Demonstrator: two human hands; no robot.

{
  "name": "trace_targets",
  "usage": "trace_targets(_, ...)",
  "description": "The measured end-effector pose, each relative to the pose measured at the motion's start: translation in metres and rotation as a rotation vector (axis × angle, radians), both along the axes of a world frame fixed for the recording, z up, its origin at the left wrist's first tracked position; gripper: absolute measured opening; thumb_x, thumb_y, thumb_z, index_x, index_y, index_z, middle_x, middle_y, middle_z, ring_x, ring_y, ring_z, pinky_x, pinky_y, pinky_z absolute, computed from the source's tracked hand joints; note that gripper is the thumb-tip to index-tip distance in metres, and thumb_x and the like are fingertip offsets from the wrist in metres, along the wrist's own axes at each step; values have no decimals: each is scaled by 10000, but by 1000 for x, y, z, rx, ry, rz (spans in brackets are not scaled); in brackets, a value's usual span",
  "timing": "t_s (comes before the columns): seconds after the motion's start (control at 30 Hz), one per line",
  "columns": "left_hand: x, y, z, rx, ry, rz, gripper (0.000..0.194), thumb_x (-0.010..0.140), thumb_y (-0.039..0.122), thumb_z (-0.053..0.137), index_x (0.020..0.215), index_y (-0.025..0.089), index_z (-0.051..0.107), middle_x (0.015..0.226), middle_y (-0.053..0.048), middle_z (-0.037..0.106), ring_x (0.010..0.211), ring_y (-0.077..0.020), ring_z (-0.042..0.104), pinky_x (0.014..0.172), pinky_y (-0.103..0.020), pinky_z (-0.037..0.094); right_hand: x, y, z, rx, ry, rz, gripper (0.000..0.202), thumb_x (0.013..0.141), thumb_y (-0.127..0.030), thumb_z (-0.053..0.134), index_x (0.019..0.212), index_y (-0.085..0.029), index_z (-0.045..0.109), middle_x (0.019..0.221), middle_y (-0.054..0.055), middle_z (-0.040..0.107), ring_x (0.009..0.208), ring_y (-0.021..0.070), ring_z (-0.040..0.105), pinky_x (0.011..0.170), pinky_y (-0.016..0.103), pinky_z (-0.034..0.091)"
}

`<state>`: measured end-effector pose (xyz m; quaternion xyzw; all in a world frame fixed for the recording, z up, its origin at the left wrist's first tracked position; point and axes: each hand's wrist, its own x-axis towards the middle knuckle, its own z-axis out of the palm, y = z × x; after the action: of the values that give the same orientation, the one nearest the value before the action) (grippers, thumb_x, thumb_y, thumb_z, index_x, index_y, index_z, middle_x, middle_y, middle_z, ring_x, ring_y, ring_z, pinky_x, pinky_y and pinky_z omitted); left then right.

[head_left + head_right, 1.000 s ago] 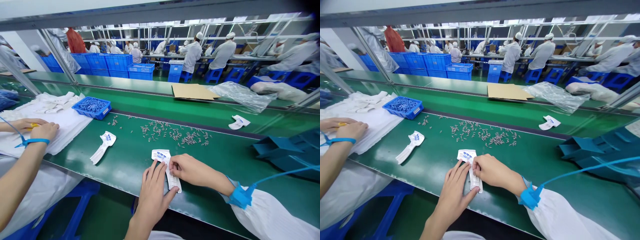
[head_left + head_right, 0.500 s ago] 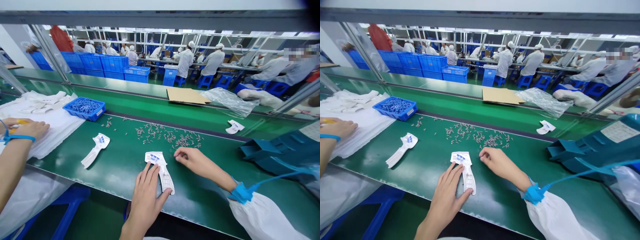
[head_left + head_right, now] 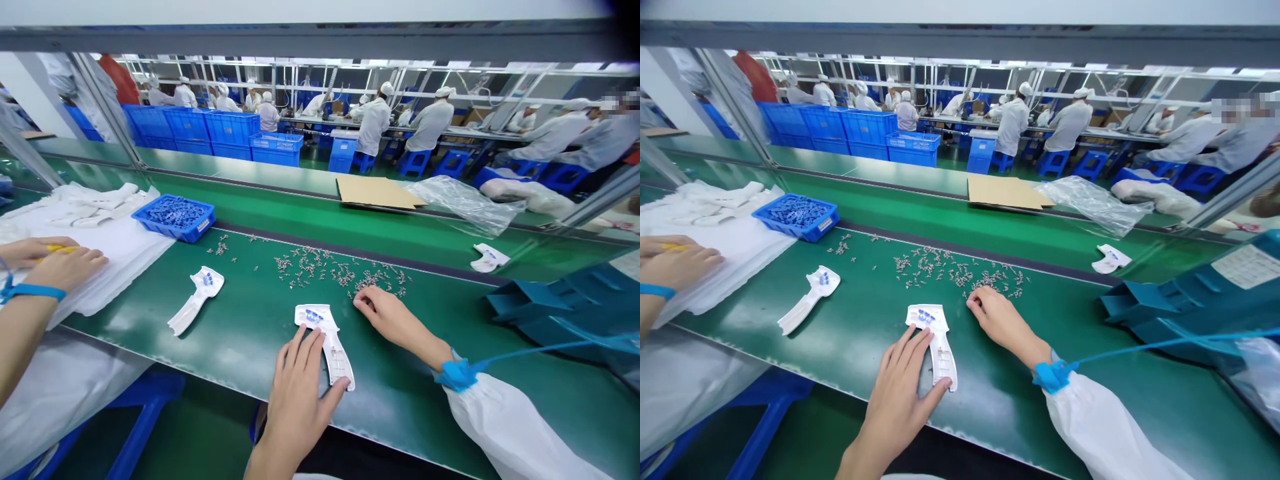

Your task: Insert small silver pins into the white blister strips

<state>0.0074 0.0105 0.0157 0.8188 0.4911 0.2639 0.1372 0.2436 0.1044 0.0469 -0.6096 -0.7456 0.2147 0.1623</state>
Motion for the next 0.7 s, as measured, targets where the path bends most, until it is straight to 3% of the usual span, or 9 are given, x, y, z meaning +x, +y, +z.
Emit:
trace_targets(0.17, 8, -2, 11, 32, -257, 43, 293, 970, 239, 560, 1261, 244, 528, 1197, -63, 639, 1144, -235, 572, 943, -398, 465, -17, -33, 37, -333, 260, 212, 294, 986, -433, 494, 919, -211, 676, 835, 14, 654, 720, 165, 551, 645, 270, 416)
trace_targets(0.27, 14, -3, 15, 55, -353, 31, 158, 970, 176, 553, 1107, 243, 593, 1005, -23, 677, 944, -197, 614, 821, -348, 469, -30, -46, 48, -383, 317, 298, 306, 977, -441, 527, 871, -204, 691, 786, 0, 637, 688, 149, 524, 612, 250, 390)
trace_targets(0.47, 20, -3, 13, 138, -424, 122, 95, 952, 141, 568, 972, 225, 608, 885, -4, 672, 835, -172, 613, 762, -321, 458, -45, -53, 38, -341, 381, 154, 304, 957, -442, 560, 841, -201, 705, 789, 11, 677, 705, 162, 564, 606, 249, 388)
trace_targets(0.6, 23, -2, 10, 183, -393, 217, 89, 960, 168, 546, 908, 217, 599, 821, -16, 651, 801, -181, 613, 734, -323, 470, -52, -57, 31, -403, 547, 74, 272, 925, -458, 594, 907, -206, 696, 874, 29, 714, 802, 195, 633, 670, 259, 453)
trace_targets(0.7, 22, -1, 9, 171, -345, 206, 63, 970, 206, 542, 980, 228, 600, 881, -26, 664, 849, -191, 625, 774, -339, 487, -49, -54, 29, -401, 581, 76, 264, 927, -453, 590, 924, -205, 680, 881, 32, 709, 807, 194, 636, 689, 265, 471)
